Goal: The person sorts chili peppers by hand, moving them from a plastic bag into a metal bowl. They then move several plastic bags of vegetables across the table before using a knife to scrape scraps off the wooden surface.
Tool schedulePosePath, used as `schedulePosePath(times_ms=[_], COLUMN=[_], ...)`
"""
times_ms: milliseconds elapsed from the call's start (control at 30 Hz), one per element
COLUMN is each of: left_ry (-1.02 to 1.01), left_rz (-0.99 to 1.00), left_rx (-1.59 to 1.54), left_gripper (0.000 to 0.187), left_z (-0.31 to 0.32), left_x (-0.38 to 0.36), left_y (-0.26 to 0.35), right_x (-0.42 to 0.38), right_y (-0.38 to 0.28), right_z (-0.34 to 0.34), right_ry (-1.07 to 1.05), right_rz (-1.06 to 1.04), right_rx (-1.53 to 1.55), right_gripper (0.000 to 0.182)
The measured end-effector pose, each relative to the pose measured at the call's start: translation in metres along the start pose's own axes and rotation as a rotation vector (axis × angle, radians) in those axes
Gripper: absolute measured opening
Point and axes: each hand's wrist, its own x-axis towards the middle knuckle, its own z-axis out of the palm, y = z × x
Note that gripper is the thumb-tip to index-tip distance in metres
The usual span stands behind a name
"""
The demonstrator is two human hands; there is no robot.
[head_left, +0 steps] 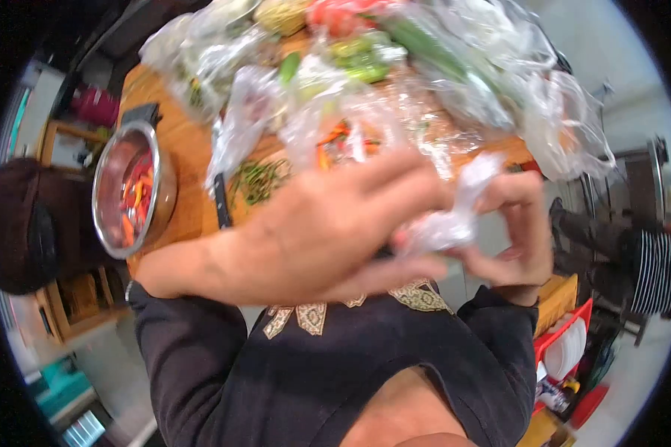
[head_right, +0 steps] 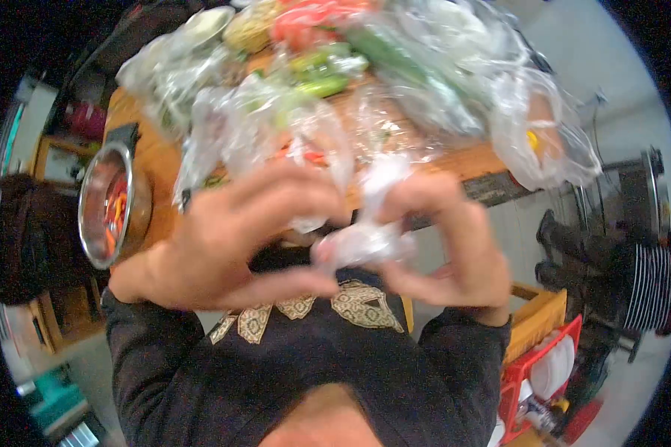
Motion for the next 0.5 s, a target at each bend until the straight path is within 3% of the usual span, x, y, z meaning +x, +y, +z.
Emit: schedulePosePath(times_ms=[100,167,233,333,367,433,500], left_ry=[0.063,0.167,0.309,0.606,0.653,0.755,0.684], left_rz=[-0.199,-0.262,-0.276,-0.43,-0.463,-0.527,-0.5], left_rx=[-0.049,-0.144,-0.293,-0.511,-0.538,-0.598,-0.294], left_gripper=[0.037,0.034,0.034,0.029,0.028,0.027,0.027], left_z=[0.023,0.036,0.045,0.063,0.072,0.09,0.089], left_x=[-0.047,-0.073,-0.097,-0.119,-0.125,-0.132,-0.143], left_y=[-0.002,-0.008,-0.02,-0.02,-0.023,-0.03,-0.037], right_x=[-0.013,-0.017,-0.007,-0.02,-0.014,-0.016,-0.015], right_y=[0.018,0.021,0.024,0.033,0.037,0.035,0.037], right_z=[0.048,0.07,0.074,0.1,0.102,0.117,0.124], right_ry=[-0.023,-0.05,-0.231,-0.196,-0.275,-0.243,-0.255], right_rz=[0.051,0.11,0.183,0.333,0.144,0.093,0.084], right_rx=[0.234,0.483,0.783,0.682,0.349,0.204,0.141], right_gripper=[0.049,0.046,0.032,0.027,0.03,0.035,0.036])
